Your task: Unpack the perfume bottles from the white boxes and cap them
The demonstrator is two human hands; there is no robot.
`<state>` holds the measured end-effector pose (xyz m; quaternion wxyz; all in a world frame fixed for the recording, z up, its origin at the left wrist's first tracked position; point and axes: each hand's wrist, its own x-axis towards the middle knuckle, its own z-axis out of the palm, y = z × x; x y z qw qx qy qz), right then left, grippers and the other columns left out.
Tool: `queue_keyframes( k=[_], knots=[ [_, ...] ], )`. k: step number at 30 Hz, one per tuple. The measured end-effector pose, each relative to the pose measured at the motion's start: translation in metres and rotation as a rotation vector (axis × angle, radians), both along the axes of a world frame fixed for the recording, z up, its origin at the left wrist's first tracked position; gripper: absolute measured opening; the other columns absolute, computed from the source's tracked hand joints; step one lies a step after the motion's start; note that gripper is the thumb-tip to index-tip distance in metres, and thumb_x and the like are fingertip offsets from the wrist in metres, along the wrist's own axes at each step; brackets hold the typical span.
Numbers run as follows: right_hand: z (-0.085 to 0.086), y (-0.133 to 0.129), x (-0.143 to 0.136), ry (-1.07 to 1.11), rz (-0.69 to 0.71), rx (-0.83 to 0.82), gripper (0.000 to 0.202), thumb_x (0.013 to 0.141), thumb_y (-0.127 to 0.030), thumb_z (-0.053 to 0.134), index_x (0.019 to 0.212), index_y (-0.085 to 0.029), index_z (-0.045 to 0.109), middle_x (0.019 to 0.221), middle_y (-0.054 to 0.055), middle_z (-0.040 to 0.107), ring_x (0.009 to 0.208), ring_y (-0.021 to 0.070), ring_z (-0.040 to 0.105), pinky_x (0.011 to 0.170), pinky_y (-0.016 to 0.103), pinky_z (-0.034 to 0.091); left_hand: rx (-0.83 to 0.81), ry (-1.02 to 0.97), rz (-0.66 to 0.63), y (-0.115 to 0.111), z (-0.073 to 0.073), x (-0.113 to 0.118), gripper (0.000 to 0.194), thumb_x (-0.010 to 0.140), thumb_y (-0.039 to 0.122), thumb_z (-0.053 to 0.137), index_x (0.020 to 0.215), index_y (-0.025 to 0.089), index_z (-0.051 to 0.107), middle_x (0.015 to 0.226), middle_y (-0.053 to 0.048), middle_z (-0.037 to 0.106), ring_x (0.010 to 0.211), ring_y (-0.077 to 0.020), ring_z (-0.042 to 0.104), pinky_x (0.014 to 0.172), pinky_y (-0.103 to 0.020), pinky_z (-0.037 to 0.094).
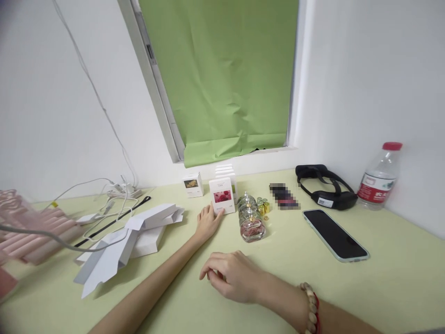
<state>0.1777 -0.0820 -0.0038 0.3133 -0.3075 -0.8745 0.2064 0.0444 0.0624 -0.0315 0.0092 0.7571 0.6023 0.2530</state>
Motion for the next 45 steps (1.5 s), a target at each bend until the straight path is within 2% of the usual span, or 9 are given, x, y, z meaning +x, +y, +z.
queue_keyframes(
  k=[9, 15, 22, 28, 33, 35, 38, 41, 45],
  knots=[
    [-0.001, 0.000, 0.001, -0.025, 0.013, 0.006, 0.024, 0.082, -0.011, 0.041, 0.092, -0.022, 0.061, 0.084, -0.001, 0.063, 0.064, 0.0088, 0.054, 0.059, 0.019, 0.037, -0.025, 0.089, 0.023, 0.011, -0.001, 0.015, 0.067, 0.084, 0.055, 0.029, 0.130, 0.006, 0.033, 0.122, -0.020, 0.046, 0.118, -0.0311, 0.037, 0.097, -0.044, 0.025],
    [-0.002, 0.001, 0.001, -0.062, 0.011, 0.014, 0.025, 0.082, -0.011, 0.041, 0.092, -0.023, 0.060, 0.085, -0.002, 0.064, 0.066, 0.0085, 0.055, 0.059, 0.019, 0.036, -0.030, 0.098, 0.005, 0.024, -0.005, 0.021, 0.074, 0.082, 0.059, 0.031, 0.133, 0.006, 0.029, 0.128, -0.022, 0.042, 0.123, -0.0319, 0.034, 0.099, -0.044, 0.024],
    [-0.004, 0.002, 0.001, -0.104, 0.035, 0.017, 0.025, 0.082, -0.012, 0.041, 0.093, -0.022, 0.061, 0.088, -0.002, 0.065, 0.075, 0.0099, 0.057, 0.063, 0.020, 0.036, -0.127, 0.138, 0.058, 0.034, -0.002, 0.029, 0.078, 0.081, 0.062, 0.026, 0.138, 0.010, 0.022, 0.142, -0.019, 0.027, 0.134, -0.0325, 0.015, 0.106, -0.044, 0.015],
    [-0.003, 0.002, 0.002, -0.123, 0.036, 0.014, 0.024, 0.083, -0.013, 0.041, 0.094, -0.023, 0.060, 0.091, -0.002, 0.065, 0.078, 0.0100, 0.059, 0.065, 0.019, 0.036, -0.162, 0.120, 0.085, 0.040, 0.001, 0.032, 0.070, 0.085, 0.057, 0.021, 0.139, 0.012, 0.023, 0.144, -0.020, 0.023, 0.135, -0.0325, 0.010, 0.107, -0.047, 0.012],
    [-0.003, 0.001, 0.003, -0.136, 0.043, 0.022, 0.024, 0.083, -0.013, 0.041, 0.094, -0.023, 0.060, 0.091, -0.003, 0.065, 0.079, 0.0098, 0.059, 0.065, 0.019, 0.036, -0.100, -0.001, 0.114, 0.043, 0.000, 0.029, 0.067, 0.082, 0.046, 0.037, 0.137, 0.010, 0.025, 0.143, -0.020, 0.026, 0.135, -0.0311, 0.016, 0.106, -0.048, 0.016],
    [-0.003, 0.001, 0.004, -0.143, 0.042, 0.023, 0.024, 0.083, -0.013, 0.040, 0.094, -0.023, 0.060, 0.091, -0.002, 0.065, 0.078, 0.0099, 0.059, 0.065, 0.019, 0.036, -0.029, -0.112, 0.167, 0.046, 0.003, 0.025, 0.060, 0.082, 0.037, 0.038, 0.135, 0.011, 0.029, 0.141, -0.017, 0.031, 0.133, -0.0280, 0.023, 0.106, -0.045, 0.019],
    [-0.003, 0.004, 0.006, -0.154, 0.031, 0.027, 0.025, 0.084, -0.014, 0.039, 0.095, -0.023, 0.059, 0.090, -0.002, 0.065, 0.078, 0.0101, 0.059, 0.066, 0.020, 0.037, 0.095, -0.284, 0.337, 0.054, 0.008, 0.017, 0.058, 0.080, 0.028, 0.040, 0.134, 0.011, 0.030, 0.140, -0.016, 0.033, 0.131, -0.0250, 0.028, 0.105, -0.039, 0.024],
    [-0.002, 0.007, 0.007, -0.159, 0.032, 0.039, 0.025, 0.084, -0.013, 0.039, 0.095, -0.022, 0.060, 0.091, -0.001, 0.065, 0.078, 0.0101, 0.059, 0.067, 0.020, 0.037, 0.098, -0.354, 0.463, 0.065, 0.010, 0.007, 0.069, 0.077, 0.031, 0.046, 0.135, 0.002, 0.022, 0.138, -0.025, 0.030, 0.130, -0.0310, 0.028, 0.103, -0.043, 0.027],
    [-0.001, 0.007, 0.007, -0.177, 0.022, 0.059, 0.025, 0.083, -0.014, 0.040, 0.094, -0.023, 0.060, 0.091, -0.002, 0.065, 0.078, 0.0099, 0.059, 0.066, 0.019, 0.037, 0.095, -0.387, 0.548, 0.081, 0.011, -0.006, 0.075, 0.074, 0.034, 0.052, 0.134, 0.001, 0.020, 0.135, -0.029, 0.031, 0.127, -0.0341, 0.031, 0.102, -0.046, 0.026]
  ],
)
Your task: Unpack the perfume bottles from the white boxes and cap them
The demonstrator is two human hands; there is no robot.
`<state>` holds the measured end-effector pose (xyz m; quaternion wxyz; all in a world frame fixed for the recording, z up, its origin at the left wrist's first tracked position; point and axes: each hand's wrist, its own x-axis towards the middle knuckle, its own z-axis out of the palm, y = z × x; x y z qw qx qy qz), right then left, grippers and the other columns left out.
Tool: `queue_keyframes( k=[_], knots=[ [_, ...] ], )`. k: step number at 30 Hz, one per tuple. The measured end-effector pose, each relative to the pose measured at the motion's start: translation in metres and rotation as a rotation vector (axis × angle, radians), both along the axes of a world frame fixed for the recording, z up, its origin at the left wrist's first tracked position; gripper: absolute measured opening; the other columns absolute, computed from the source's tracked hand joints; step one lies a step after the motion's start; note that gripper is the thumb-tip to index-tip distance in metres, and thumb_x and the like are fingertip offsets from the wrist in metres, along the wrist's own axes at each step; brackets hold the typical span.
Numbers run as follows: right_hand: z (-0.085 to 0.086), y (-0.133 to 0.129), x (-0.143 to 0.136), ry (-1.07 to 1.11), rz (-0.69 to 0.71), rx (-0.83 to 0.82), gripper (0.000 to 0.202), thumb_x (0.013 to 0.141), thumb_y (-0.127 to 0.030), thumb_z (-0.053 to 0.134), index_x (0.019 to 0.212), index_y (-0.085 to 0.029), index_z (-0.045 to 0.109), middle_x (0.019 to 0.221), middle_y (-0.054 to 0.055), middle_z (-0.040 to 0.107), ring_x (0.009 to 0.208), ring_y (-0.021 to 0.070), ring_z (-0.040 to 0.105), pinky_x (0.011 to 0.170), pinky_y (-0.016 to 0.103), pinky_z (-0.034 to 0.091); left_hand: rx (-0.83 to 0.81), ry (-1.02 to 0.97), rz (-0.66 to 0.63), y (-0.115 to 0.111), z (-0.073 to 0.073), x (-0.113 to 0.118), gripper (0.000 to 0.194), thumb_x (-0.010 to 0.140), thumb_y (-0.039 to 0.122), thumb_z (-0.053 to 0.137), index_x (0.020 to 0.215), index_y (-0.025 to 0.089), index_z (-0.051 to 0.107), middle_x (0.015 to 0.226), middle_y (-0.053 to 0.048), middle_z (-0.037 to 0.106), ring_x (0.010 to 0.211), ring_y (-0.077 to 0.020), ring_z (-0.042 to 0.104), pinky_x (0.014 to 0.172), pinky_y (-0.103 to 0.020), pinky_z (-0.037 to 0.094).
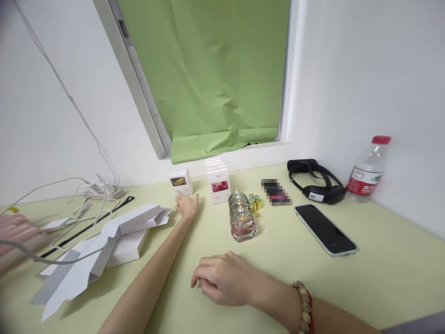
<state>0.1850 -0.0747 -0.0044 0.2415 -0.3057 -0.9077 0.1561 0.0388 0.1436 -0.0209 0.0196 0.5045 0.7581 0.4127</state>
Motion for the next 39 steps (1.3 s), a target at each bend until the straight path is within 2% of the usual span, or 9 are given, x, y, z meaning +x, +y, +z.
queue_keyframes(
  k=[7, 17, 22, 26, 29, 31, 34, 39],
  knots=[
    [-0.003, -0.004, -0.002, -0.057, 0.010, 0.038, 0.023, 0.081, -0.016, 0.043, 0.094, -0.025, 0.058, 0.093, -0.004, 0.065, 0.078, 0.0101, 0.060, 0.063, 0.020, 0.037, 0.019, -0.027, 0.076, 0.026, 0.005, -0.021, 0.088, 0.068, 0.043, 0.060, 0.133, 0.002, 0.017, 0.130, -0.027, 0.037, 0.122, -0.0346, 0.037, 0.100, -0.046, 0.027],
    [-0.017, 0.004, -0.005, -0.096, 0.056, 0.127, 0.021, 0.086, -0.021, 0.040, 0.100, -0.025, 0.054, 0.097, -0.006, 0.065, 0.081, 0.0072, 0.061, 0.065, 0.017, 0.039, 0.055, -0.122, 0.100, 0.041, 0.015, -0.031, 0.079, 0.064, 0.048, 0.062, 0.124, 0.009, 0.030, 0.126, -0.020, 0.046, 0.120, -0.0315, 0.041, 0.101, -0.046, 0.026],
    [-0.012, 0.002, -0.005, -0.042, 0.026, 0.048, 0.024, 0.084, -0.019, 0.041, 0.100, -0.026, 0.056, 0.100, -0.007, 0.065, 0.080, 0.0074, 0.061, 0.070, 0.017, 0.039, 0.070, -0.153, 0.109, 0.037, 0.015, -0.032, 0.079, 0.061, 0.045, 0.065, 0.121, 0.010, 0.028, 0.123, -0.019, 0.047, 0.118, -0.0301, 0.043, 0.101, -0.045, 0.029],
    [-0.007, 0.000, -0.004, -0.024, -0.006, -0.005, 0.025, 0.083, -0.019, 0.041, 0.099, -0.028, 0.058, 0.099, -0.008, 0.065, 0.081, 0.0087, 0.061, 0.066, 0.018, 0.038, 0.086, -0.171, 0.097, 0.030, 0.012, -0.032, 0.081, 0.060, 0.042, 0.067, 0.123, 0.013, 0.024, 0.124, -0.019, 0.044, 0.118, -0.0311, 0.043, 0.099, -0.046, 0.033],
    [-0.004, 0.002, -0.004, -0.022, -0.012, -0.006, 0.025, 0.082, -0.017, 0.041, 0.098, -0.026, 0.060, 0.097, -0.006, 0.066, 0.080, 0.0090, 0.061, 0.064, 0.019, 0.037, 0.079, -0.188, 0.072, 0.024, 0.011, -0.032, 0.086, 0.058, 0.039, 0.069, 0.124, 0.011, 0.021, 0.125, -0.021, 0.043, 0.116, -0.0337, 0.045, 0.097, -0.046, 0.035],
    [-0.002, 0.005, -0.003, -0.009, -0.020, -0.002, 0.025, 0.082, -0.016, 0.041, 0.097, -0.025, 0.060, 0.095, -0.005, 0.066, 0.078, 0.0089, 0.060, 0.062, 0.019, 0.036, 0.063, -0.212, 0.053, 0.019, 0.011, -0.032, 0.088, 0.057, 0.038, 0.070, 0.124, 0.010, 0.021, 0.123, -0.022, 0.046, 0.112, -0.0349, 0.048, 0.093, -0.047, 0.039],
    [-0.001, 0.010, -0.002, 0.025, -0.040, 0.004, 0.025, 0.081, -0.013, 0.042, 0.095, -0.023, 0.061, 0.092, -0.003, 0.067, 0.071, 0.0087, 0.058, 0.059, 0.019, 0.035, 0.041, -0.260, 0.027, 0.009, 0.012, -0.031, 0.084, 0.056, 0.037, 0.071, 0.122, 0.014, 0.026, 0.114, -0.019, 0.055, 0.105, -0.0350, 0.054, 0.085, -0.046, 0.044],
    [0.001, 0.012, 0.004, 0.053, -0.086, 0.007, 0.025, 0.080, -0.012, 0.043, 0.095, -0.020, 0.062, 0.091, -0.001, 0.066, 0.065, 0.0087, 0.056, 0.059, 0.020, 0.036, 0.057, -0.284, -0.061, -0.016, 0.013, -0.032, 0.074, 0.055, 0.036, 0.072, 0.113, 0.018, 0.030, 0.107, -0.017, 0.060, 0.101, -0.0352, 0.056, 0.079, -0.045, 0.047]
  ],
)
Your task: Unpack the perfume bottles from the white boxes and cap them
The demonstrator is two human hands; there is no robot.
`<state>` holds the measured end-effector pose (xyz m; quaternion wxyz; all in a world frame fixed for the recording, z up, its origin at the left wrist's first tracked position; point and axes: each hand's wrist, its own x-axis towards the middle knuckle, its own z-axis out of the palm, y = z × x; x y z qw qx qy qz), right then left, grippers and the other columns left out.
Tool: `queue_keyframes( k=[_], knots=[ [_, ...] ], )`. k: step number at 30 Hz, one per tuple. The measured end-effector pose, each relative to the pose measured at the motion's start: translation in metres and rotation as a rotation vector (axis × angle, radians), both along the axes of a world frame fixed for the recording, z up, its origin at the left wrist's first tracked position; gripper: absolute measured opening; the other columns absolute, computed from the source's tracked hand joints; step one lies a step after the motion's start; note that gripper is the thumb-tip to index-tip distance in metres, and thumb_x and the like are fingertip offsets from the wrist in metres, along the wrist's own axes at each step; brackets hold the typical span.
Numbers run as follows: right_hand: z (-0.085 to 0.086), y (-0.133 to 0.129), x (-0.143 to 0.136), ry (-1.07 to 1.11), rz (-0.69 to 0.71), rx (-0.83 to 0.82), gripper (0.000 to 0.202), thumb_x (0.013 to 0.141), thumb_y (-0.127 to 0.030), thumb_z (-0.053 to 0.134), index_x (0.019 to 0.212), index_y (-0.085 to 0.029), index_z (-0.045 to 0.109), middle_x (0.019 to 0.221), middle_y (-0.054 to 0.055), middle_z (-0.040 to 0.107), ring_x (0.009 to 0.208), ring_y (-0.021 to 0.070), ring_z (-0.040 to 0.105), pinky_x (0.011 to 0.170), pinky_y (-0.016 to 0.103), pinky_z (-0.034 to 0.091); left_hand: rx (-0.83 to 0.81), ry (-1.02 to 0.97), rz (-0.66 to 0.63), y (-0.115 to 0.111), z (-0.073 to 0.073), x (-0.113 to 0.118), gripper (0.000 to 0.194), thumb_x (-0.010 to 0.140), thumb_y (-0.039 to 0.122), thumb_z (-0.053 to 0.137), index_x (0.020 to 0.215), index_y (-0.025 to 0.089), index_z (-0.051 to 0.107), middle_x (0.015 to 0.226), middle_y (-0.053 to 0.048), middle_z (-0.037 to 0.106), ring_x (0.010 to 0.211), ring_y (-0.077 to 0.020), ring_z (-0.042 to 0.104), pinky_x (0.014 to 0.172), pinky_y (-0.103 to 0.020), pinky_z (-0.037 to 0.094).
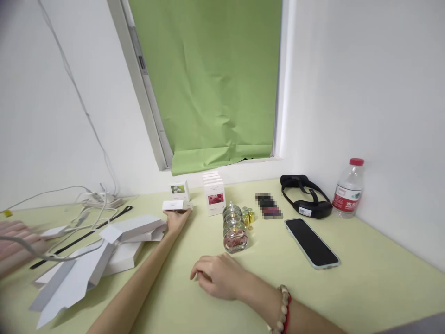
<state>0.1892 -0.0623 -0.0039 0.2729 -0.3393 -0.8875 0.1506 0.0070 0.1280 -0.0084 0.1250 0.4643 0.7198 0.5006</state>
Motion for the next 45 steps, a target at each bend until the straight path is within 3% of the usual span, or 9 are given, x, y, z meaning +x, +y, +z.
queue_keyframes(
  k=[8, 15, 18, 21, 26, 30, 34, 38, 45],
  knots=[
    [-0.001, -0.004, -0.001, 0.097, -0.075, -0.148, 0.026, 0.082, -0.016, 0.043, 0.103, -0.022, 0.057, 0.085, -0.001, 0.063, 0.053, 0.0064, 0.047, 0.056, 0.020, 0.036, 0.175, 0.044, -0.215, -0.053, -0.009, -0.009, 0.058, 0.056, 0.031, 0.071, 0.096, 0.021, 0.030, 0.102, -0.010, 0.058, 0.100, -0.0273, 0.056, 0.080, -0.040, 0.048],
    [-0.011, 0.001, -0.006, 0.387, -0.153, -0.404, 0.040, 0.080, -0.022, 0.048, 0.119, -0.025, 0.040, 0.103, 0.002, 0.055, 0.055, 0.0038, 0.050, 0.059, 0.022, 0.044, 0.364, 0.146, -0.298, -0.086, -0.011, -0.009, 0.070, 0.061, 0.031, 0.066, 0.116, 0.017, 0.025, 0.114, -0.012, 0.049, 0.108, -0.0236, 0.051, 0.093, -0.039, 0.042],
    [-0.013, 0.002, -0.007, 0.515, -0.165, -0.549, 0.048, 0.081, -0.029, 0.048, 0.125, -0.029, 0.031, 0.111, 0.004, 0.049, 0.056, 0.0042, 0.054, 0.047, 0.019, 0.043, 0.463, 0.298, -0.322, -0.092, -0.011, -0.006, 0.080, 0.063, 0.029, 0.065, 0.127, 0.015, 0.020, 0.125, -0.016, 0.041, 0.118, -0.0270, 0.043, 0.099, -0.042, 0.036],
    [-0.012, 0.002, -0.008, 0.600, -0.164, -0.662, 0.059, 0.080, -0.037, 0.050, 0.129, -0.035, 0.019, 0.113, 0.005, 0.047, 0.059, 0.0071, 0.057, 0.033, 0.013, 0.034, 0.527, 0.472, -0.389, -0.097, -0.009, -0.003, 0.082, 0.062, 0.025, 0.065, 0.130, 0.017, 0.021, 0.128, -0.014, 0.041, 0.122, -0.0297, 0.039, 0.101, -0.046, 0.034],
    [-0.012, -0.001, -0.009, 0.695, -0.076, -0.798, 0.066, 0.080, -0.041, 0.050, 0.131, -0.038, 0.008, 0.111, 0.006, 0.048, 0.060, 0.0099, 0.061, 0.031, 0.014, 0.039, 0.695, 0.704, -0.579, -0.106, -0.005, 0.002, 0.077, 0.065, 0.022, 0.062, 0.131, 0.017, 0.025, 0.127, -0.014, 0.045, 0.121, -0.0290, 0.040, 0.098, -0.045, 0.037],
    [-0.012, -0.004, -0.007, 0.725, -0.051, -0.857, 0.062, 0.079, -0.042, 0.052, 0.125, -0.037, 0.012, 0.113, 0.006, 0.047, 0.061, 0.0112, 0.063, 0.030, 0.014, 0.042, 0.895, 0.867, -0.736, -0.110, -0.003, 0.008, 0.075, 0.067, 0.037, 0.065, 0.129, 0.014, 0.028, 0.117, -0.017, 0.048, 0.115, -0.0290, 0.044, 0.094, -0.045, 0.040],
    [-0.013, -0.006, -0.005, 0.720, -0.101, -0.860, 0.052, 0.080, -0.042, 0.051, 0.119, -0.035, 0.017, 0.108, 0.004, 0.047, 0.060, 0.0107, 0.062, 0.030, 0.014, 0.042, 0.950, 0.871, -0.703, -0.112, -0.002, 0.012, 0.072, 0.065, 0.049, 0.066, 0.121, 0.018, 0.032, 0.105, -0.013, 0.047, 0.101, -0.0253, 0.050, 0.083, -0.041, 0.046],
    [-0.011, -0.004, -0.002, 0.721, -0.109, -0.823, 0.052, 0.080, -0.042, 0.051, 0.120, -0.035, 0.018, 0.100, 0.002, 0.049, 0.060, 0.0112, 0.062, 0.028, 0.013, 0.040, 0.951, 0.830, -0.617, -0.114, -0.001, 0.012, 0.064, 0.064, 0.049, 0.067, 0.112, 0.021, 0.035, 0.097, -0.009, 0.045, 0.089, -0.0215, 0.050, 0.077, -0.038, 0.046],
    [-0.011, 0.001, 0.000, 0.725, -0.132, -0.845, 0.045, 0.080, -0.039, 0.051, 0.115, -0.032, 0.022, 0.086, -0.002, 0.053, 0.052, 0.0095, 0.058, 0.027, 0.013, 0.037, 0.901, 0.866, -0.737, -0.116, -0.001, 0.013, 0.063, 0.067, 0.046, 0.065, 0.114, 0.020, 0.033, 0.100, -0.010, 0.050, 0.097, -0.0237, 0.052, 0.085, -0.043, 0.043]
  ],
)
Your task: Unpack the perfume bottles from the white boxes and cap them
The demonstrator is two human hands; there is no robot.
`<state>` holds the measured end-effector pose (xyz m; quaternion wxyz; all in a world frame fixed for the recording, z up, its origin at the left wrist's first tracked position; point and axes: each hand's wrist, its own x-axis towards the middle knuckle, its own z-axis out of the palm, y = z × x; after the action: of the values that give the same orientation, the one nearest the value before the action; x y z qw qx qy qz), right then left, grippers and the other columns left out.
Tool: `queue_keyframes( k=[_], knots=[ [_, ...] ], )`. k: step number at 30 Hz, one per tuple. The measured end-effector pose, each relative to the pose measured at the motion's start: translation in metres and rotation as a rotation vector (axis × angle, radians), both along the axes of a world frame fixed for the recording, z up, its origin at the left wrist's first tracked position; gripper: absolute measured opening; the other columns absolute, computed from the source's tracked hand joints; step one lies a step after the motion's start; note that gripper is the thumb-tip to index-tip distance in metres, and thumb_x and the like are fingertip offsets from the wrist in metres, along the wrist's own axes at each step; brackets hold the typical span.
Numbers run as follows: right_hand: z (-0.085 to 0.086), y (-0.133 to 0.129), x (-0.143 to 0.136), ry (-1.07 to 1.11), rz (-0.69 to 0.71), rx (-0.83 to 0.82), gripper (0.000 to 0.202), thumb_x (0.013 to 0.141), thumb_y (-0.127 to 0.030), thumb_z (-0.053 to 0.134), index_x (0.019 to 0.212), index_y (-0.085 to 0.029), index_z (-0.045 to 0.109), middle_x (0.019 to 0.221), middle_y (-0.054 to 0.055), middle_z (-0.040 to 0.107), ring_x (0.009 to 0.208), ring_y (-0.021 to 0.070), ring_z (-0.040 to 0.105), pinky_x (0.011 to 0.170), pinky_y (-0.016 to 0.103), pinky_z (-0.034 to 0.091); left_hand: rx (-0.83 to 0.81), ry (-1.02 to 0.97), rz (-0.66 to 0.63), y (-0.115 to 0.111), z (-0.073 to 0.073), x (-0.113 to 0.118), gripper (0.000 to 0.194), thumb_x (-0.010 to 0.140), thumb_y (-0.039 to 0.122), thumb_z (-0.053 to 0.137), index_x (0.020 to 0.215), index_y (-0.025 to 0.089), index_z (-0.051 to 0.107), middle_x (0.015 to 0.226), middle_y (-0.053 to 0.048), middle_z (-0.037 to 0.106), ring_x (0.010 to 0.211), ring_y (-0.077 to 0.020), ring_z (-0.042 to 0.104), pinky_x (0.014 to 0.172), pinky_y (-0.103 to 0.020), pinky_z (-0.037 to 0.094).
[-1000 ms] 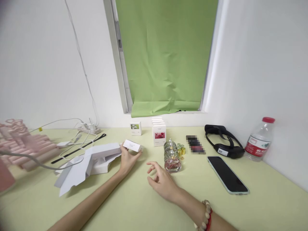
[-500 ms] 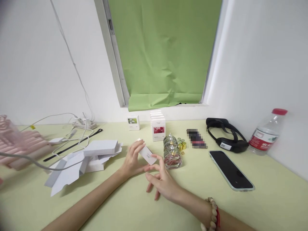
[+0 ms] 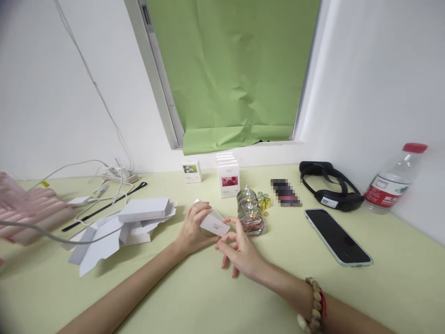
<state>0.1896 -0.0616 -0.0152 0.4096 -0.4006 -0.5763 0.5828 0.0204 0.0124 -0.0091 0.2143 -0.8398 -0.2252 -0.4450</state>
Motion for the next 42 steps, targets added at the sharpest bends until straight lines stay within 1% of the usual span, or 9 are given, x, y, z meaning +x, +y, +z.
queue_keyframes(
  k=[5, 8, 11, 15, 27, 31, 35, 38, 42],
  knots=[
    [0.001, -0.001, 0.000, -0.006, 0.007, -0.012, 0.046, 0.078, -0.036, 0.052, 0.112, -0.031, 0.022, 0.083, -0.003, 0.052, 0.050, 0.0100, 0.057, 0.025, 0.013, 0.037, 0.004, 0.042, 0.009, -0.003, 0.001, 0.002, 0.061, 0.068, 0.042, 0.064, 0.115, 0.018, 0.033, 0.099, -0.010, 0.055, 0.099, -0.0233, 0.054, 0.088, -0.042, 0.042],
    [0.000, -0.004, 0.000, -0.045, -0.009, -0.003, 0.045, 0.079, -0.036, 0.051, 0.112, -0.031, 0.022, 0.075, -0.006, 0.051, 0.042, 0.0085, 0.053, 0.024, 0.013, 0.035, 0.014, 0.050, 0.013, -0.005, 0.000, 0.002, 0.060, 0.066, 0.034, 0.064, 0.115, 0.017, 0.034, 0.100, -0.011, 0.056, 0.102, -0.0243, 0.054, 0.089, -0.041, 0.041],
    [-0.002, -0.005, -0.001, -0.084, -0.053, 0.002, 0.041, 0.080, -0.035, 0.048, 0.112, -0.031, 0.023, 0.068, -0.009, 0.049, 0.037, 0.0073, 0.048, 0.023, 0.013, 0.034, 0.028, 0.065, 0.026, -0.005, -0.002, 0.003, 0.059, 0.065, 0.031, 0.063, 0.115, 0.017, 0.035, 0.100, -0.011, 0.057, 0.104, -0.0249, 0.054, 0.090, -0.041, 0.040],
    [-0.004, -0.004, -0.002, -0.081, -0.070, -0.010, 0.039, 0.079, -0.035, 0.048, 0.108, -0.030, 0.023, 0.067, -0.009, 0.049, 0.038, 0.0084, 0.050, 0.022, 0.013, 0.034, 0.037, 0.109, 0.042, -0.004, -0.004, 0.003, 0.057, 0.065, 0.031, 0.064, 0.114, 0.017, 0.036, 0.100, -0.011, 0.058, 0.105, -0.0254, 0.054, 0.092, -0.041, 0.039],
    [-0.005, -0.001, 0.000, -0.085, -0.023, -0.038, 0.038, 0.078, -0.034, 0.050, 0.104, -0.029, 0.023, 0.068, -0.009, 0.050, 0.040, 0.0092, 0.053, 0.023, 0.013, 0.035, 0.056, 0.138, 0.041, -0.004, -0.004, 0.002, 0.054, 0.068, 0.034, 0.065, 0.111, 0.017, 0.039, 0.102, -0.012, 0.059, 0.106, -0.0253, 0.054, 0.092, -0.041, 0.039],
    [-0.004, -0.001, 0.000, -0.091, -0.022, -0.039, 0.036, 0.078, -0.033, 0.049, 0.103, -0.029, 0.023, 0.066, -0.009, 0.051, 0.039, 0.0088, 0.051, 0.023, 0.013, 0.034, 0.056, 0.142, 0.042, -0.003, -0.006, 0.001, 0.054, 0.068, 0.035, 0.065, 0.111, 0.017, 0.039, 0.102, -0.012, 0.059, 0.106, -0.0252, 0.054, 0.093, -0.041, 0.039],
    [-0.003, -0.003, 0.000, -0.105, -0.029, -0.010, 0.029, 0.080, -0.033, 0.047, 0.098, -0.027, 0.026, 0.061, -0.010, 0.050, 0.037, 0.0076, 0.047, 0.024, 0.012, 0.032, 0.051, 0.152, 0.049, -0.003, -0.007, 0.001, 0.056, 0.067, 0.035, 0.066, 0.113, 0.016, 0.038, 0.103, -0.013, 0.058, 0.108, -0.0256, 0.052, 0.094, -0.041, 0.038],
    [-0.001, -0.009, -0.002, -0.119, -0.053, 0.023, 0.031, 0.081, -0.034, 0.047, 0.103, -0.027, 0.026, 0.061, -0.009, 0.052, 0.039, 0.0074, 0.048, 0.026, 0.011, 0.030, 0.056, 0.132, 0.049, -0.003, -0.008, 0.001, 0.056, 0.069, 0.034, 0.064, 0.115, 0.017, 0.036, 0.104, -0.013, 0.058, 0.108, -0.0247, 0.052, 0.093, -0.041, 0.038],
    [0.004, -0.017, -0.004, -0.094, -0.090, 0.051, 0.049, 0.082, -0.036, 0.046, 0.122, -0.031, 0.019, 0.071, -0.006, 0.056, 0.044, 0.0083, 0.053, 0.029, 0.012, 0.034, 0.055, 0.081, 0.043, -0.003, -0.006, 0.002, 0.059, 0.070, 0.032, 0.063, 0.118, 0.018, 0.031, 0.104, -0.013, 0.056, 0.107, -0.0240, 0.053, 0.092, -0.041, 0.039]
  ],
)
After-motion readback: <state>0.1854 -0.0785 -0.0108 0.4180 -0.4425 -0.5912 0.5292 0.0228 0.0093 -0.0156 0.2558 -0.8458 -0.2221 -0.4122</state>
